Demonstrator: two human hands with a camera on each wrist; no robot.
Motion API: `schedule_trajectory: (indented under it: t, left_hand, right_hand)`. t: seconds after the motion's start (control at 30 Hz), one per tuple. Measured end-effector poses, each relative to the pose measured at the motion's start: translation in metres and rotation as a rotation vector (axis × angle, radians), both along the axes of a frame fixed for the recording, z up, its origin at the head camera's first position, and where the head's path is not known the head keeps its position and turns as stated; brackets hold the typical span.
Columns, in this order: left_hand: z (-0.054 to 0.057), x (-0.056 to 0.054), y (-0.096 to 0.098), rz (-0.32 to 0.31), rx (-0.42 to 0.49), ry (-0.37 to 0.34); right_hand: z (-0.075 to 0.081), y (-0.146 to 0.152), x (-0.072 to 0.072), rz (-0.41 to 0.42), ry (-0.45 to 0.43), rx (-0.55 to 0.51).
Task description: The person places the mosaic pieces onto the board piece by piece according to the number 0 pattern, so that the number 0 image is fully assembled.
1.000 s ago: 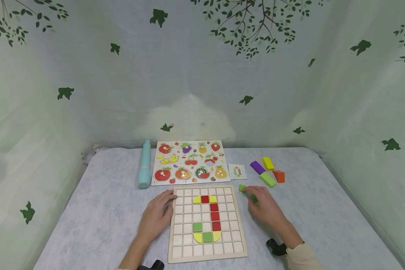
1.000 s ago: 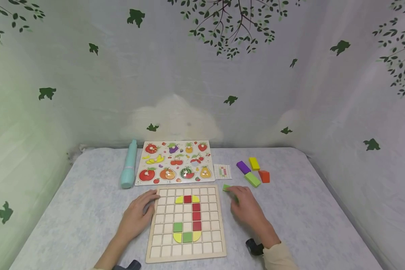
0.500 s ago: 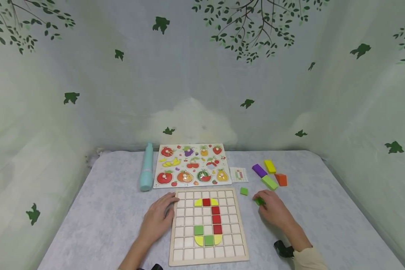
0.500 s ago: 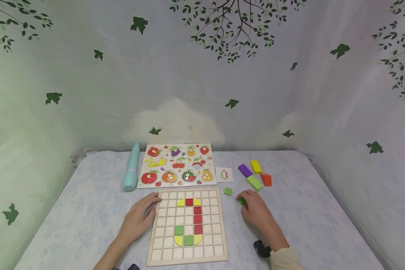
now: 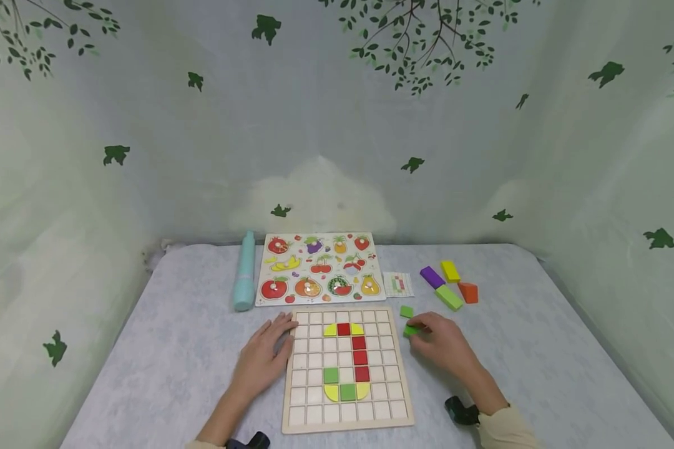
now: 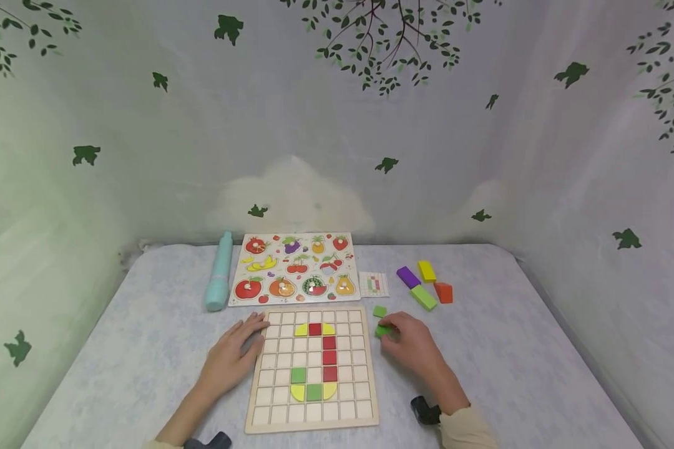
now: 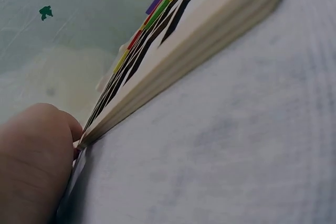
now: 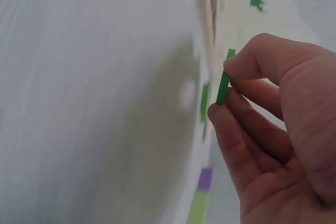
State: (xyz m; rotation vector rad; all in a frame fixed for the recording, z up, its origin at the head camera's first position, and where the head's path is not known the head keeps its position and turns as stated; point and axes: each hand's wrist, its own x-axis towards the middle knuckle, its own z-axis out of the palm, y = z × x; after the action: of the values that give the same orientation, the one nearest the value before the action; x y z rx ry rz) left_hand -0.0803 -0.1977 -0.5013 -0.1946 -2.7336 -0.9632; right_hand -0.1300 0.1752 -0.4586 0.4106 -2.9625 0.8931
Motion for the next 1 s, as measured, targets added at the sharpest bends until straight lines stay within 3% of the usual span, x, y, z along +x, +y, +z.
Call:
schedule_trajectory:
  t: [0.2, 0.43, 0.67, 0.83, 1.0]
  left_hand:
    - [0.001, -0.001, 0.000, -0.017, -0.050, 0.016]
    - [0.001, -0.002, 0.001, -0.020, -0.075, 0.033]
    - [-0.003, 0.000, -0.001, -0.034, -0.074, 0.036]
    - [-0.003, -0.002, -0.003, -0.035, -0.071, 0.054]
    - [-0.003, -0.003, -0.004, -0.032, -0.063, 0.055]
  right_hand:
    - [0.008, -0.025, 0.005, 0.093, 0.040, -0.073]
    - [0.016, -0.055, 0.009, 0.220, 0.025, -0.088]
    - [0.008, -0.083, 0.015, 0.412, -0.027, -0.086]
    - [0.004, -0.101, 0.018, 0.498, -0.067, -0.054]
    - [0.003, -0.111, 0.018, 0.570, -0.022, -0.016]
